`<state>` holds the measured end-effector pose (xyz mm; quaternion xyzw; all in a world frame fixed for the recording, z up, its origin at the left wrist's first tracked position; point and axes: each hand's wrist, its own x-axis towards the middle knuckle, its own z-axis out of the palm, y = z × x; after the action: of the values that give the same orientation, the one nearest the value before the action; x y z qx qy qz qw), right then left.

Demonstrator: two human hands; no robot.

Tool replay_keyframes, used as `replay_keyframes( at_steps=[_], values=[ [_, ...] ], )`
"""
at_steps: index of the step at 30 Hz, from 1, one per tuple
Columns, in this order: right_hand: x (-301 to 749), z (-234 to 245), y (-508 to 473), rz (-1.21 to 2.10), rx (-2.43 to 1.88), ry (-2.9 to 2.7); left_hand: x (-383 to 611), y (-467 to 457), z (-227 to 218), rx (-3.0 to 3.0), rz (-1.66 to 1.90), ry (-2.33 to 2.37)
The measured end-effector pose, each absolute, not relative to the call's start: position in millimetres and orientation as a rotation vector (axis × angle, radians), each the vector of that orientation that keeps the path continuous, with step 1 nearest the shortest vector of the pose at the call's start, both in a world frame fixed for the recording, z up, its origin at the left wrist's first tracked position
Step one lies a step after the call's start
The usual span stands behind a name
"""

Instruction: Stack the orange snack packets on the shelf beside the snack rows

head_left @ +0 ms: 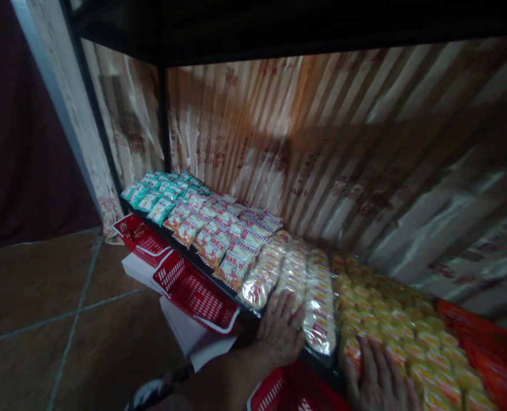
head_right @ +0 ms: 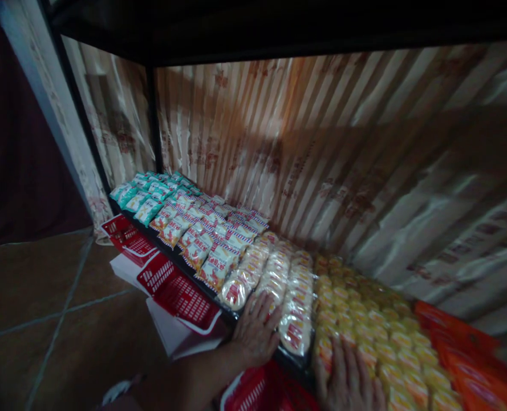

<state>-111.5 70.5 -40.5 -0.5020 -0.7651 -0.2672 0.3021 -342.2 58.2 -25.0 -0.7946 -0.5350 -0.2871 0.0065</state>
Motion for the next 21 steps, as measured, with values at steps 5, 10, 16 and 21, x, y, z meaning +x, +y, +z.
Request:
replay_keyframes(
  at_steps=[5, 10, 16, 21],
  values=[
    [-118.7, -35.2, 65.0, -0.777, -1.449, -1.987, -340.0, 61.2, -29.3, -2.489, -0.895, -1.674],
    [-118.9, -35.1, 66.4, -0.840, -1.436, -1.996, -338.8, 63.2, -32.9, -2.471, -0.871, -1.679],
    [-119.5, -35.3, 65.5, -0.864, -1.484, -1.998, -338.7, 65.2, -34.9, -2.484, -0.891, -1.642],
    [-121.3, -33.8, 64.9, -0.872, -1.467, -1.995, -342.0, 62.9, -28.7, -2.517, -0.885, -1.657]
  ],
)
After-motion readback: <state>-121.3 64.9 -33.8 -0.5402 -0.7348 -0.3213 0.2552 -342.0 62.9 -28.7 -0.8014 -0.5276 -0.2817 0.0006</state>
